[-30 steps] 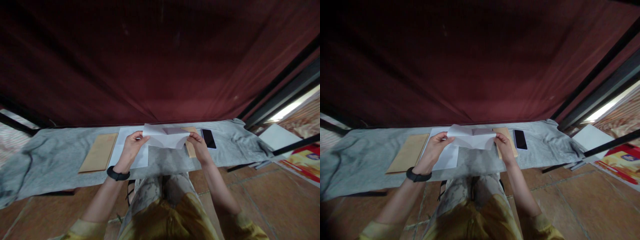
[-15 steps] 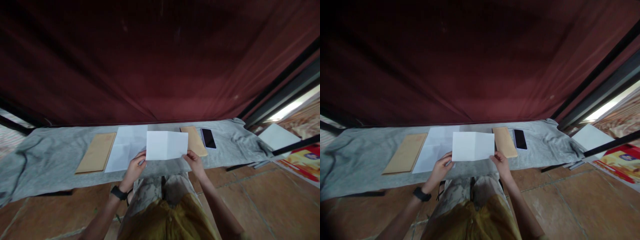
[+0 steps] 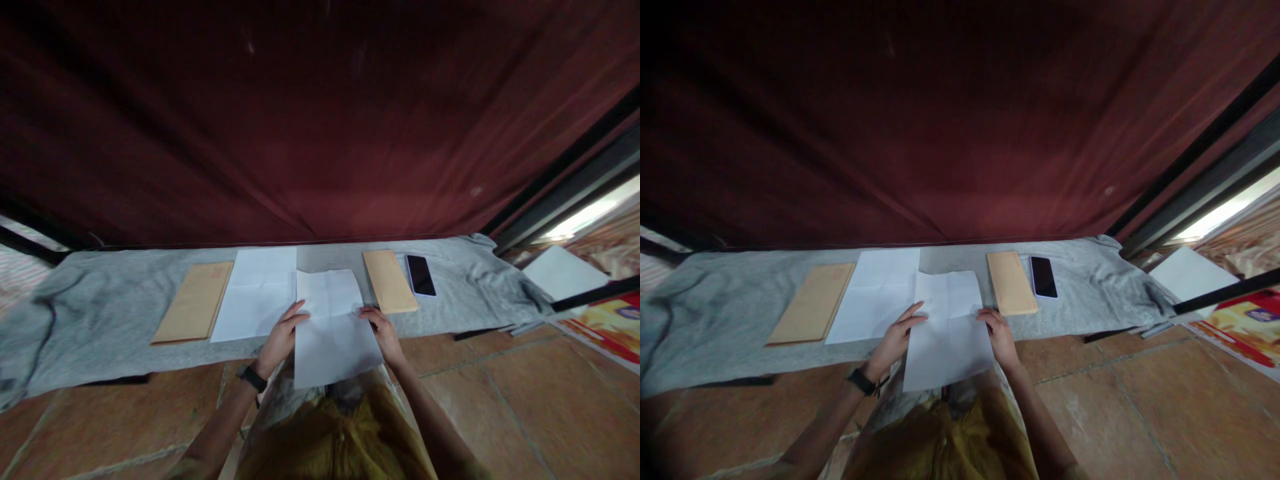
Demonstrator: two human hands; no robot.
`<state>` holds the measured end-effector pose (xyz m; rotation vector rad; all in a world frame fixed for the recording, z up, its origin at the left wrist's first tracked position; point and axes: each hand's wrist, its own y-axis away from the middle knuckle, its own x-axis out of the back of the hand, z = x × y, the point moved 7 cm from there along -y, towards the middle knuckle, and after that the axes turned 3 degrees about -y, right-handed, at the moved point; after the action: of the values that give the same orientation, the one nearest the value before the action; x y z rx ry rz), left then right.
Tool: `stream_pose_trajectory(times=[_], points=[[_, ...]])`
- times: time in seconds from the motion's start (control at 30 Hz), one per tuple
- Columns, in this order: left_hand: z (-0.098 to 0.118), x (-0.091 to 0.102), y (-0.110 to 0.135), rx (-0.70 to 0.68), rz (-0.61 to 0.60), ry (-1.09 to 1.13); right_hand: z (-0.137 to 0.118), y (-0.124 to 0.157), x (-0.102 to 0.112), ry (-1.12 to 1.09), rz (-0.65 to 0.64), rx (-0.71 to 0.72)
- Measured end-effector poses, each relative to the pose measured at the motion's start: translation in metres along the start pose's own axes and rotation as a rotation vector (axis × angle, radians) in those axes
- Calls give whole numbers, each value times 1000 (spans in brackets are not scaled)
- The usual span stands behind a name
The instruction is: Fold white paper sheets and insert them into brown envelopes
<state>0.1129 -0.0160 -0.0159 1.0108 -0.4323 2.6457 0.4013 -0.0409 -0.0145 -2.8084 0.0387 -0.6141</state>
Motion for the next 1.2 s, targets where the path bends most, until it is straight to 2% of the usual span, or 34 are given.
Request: stream_pose_trajectory(times=[0.1,0.2,0.4,0.5,0.67,0.87,0.97,1.2], points=[[2,1,-11,-43,-9,-55,-7,1,3,13,-14,30],[6,3,-17,-107,-52,-141,-4,5,9,43,21,-6],[8,11,1,-102,-113,-211,8,13,6,125,61,-69],[7,14,4,-72,-54,-157,11,10,3,189,106,-96],[1,14,-7,1,138,-102,15,2,0,279,131,-214],[1,14,-16,67,268,-178,10,-3,-4,413,185,-319],[0,14,-17,134,294,-271,6,-5,-9,518,208,-337],[3,11,-27,208,237,-424,-1,-13,-21,683,210,-284]])
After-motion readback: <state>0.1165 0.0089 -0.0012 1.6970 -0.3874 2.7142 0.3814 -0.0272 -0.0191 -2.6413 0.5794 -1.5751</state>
